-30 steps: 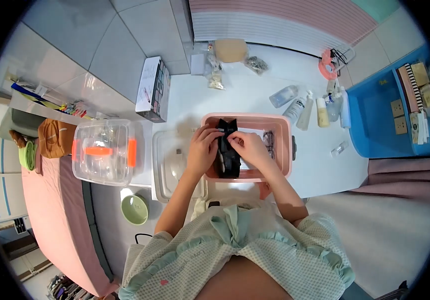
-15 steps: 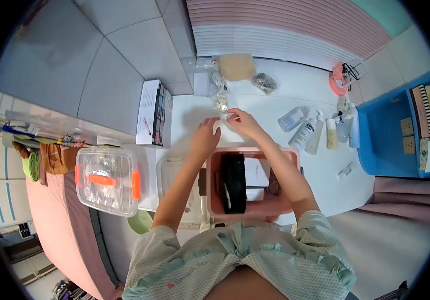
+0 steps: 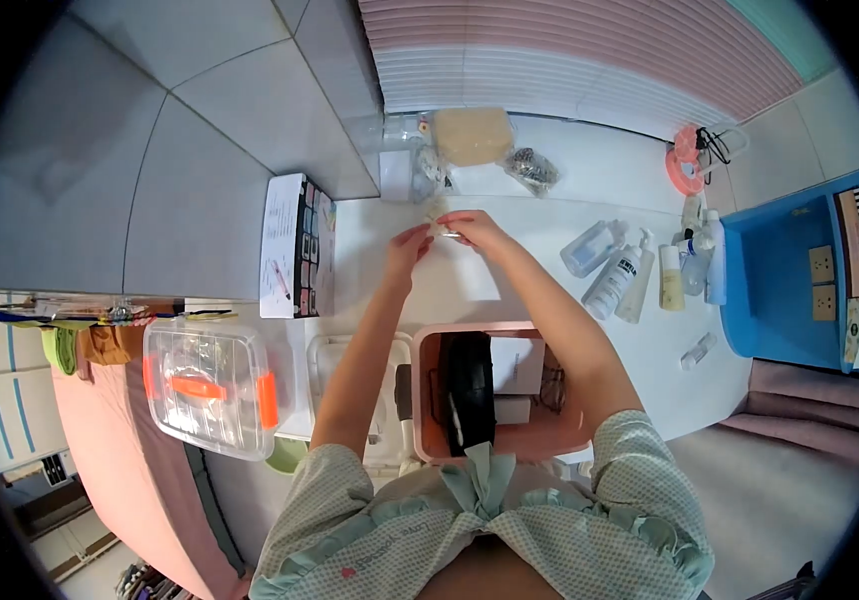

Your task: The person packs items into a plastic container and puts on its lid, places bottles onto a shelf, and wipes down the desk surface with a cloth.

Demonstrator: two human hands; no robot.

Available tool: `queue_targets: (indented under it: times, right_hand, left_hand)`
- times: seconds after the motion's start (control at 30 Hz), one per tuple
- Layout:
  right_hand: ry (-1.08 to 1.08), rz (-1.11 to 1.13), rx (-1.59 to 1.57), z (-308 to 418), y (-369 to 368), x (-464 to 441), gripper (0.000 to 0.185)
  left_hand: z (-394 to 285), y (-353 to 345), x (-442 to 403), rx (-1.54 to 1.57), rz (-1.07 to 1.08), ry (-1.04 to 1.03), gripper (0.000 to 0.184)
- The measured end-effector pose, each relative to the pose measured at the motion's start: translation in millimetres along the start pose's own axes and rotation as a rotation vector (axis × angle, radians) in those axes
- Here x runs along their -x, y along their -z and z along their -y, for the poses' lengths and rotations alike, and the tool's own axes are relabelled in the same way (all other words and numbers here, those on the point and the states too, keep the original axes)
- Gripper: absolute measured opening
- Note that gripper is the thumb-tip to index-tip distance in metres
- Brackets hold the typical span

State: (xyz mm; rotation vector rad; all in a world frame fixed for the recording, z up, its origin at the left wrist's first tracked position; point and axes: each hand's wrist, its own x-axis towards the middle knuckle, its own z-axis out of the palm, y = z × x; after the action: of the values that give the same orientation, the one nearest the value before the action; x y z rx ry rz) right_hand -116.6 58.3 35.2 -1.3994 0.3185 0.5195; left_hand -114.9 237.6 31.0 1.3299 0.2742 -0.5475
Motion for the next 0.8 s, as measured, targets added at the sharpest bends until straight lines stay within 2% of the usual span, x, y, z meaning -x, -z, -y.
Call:
queue_targets:
  times: [0.1,0.2,0.3,0.4,0.5,0.6,0.63,0.73,0.8]
  right_hand:
    - [0.057,0.003,-0.067,8,-1,18,0.026]
    - [0.139,-0.137,0.061,30,-14,55,0.027]
    - [0.285,-0.254,-0.053,44,-31,96,0.031]
    - [0.255,-0.220,-0.234,48,-40,140,0.035]
    - [0.142,-0.070,-0.562,42,-40,175,0.039]
    - [0.151,0.043,-0.653,34,-40,206,0.038]
    - [0.167,0.082,-0.631,38,-45,221,0.035]
    - [0.209,0.057,-0.426,29,-45,248,0.034]
    - [0.215,-0.035,-0.325,23,-47,263,0.035]
  left_hand:
    - [-15,0,24,-0.011,0.022,0.006,0.027]
    - [-32,-5,54,0.011,0.029,-0.011,0.028]
    - [-53,-10,91,0.089,0.083,-0.053,0.030]
    - [-60,-11,127,0.041,0.171,-0.133,0.030]
    - [-63,-16,161,0.009,0.215,-0.190,0.026]
    - [-55,-15,189,-0.145,0.256,-0.229,0.022]
    - [-50,-14,196,-0.151,0.273,-0.234,0.016]
    - [-40,-17,223,-0.191,0.312,-0.323,0.014]
    - [-34,-17,237,-0.310,0.286,-0.303,0.013]
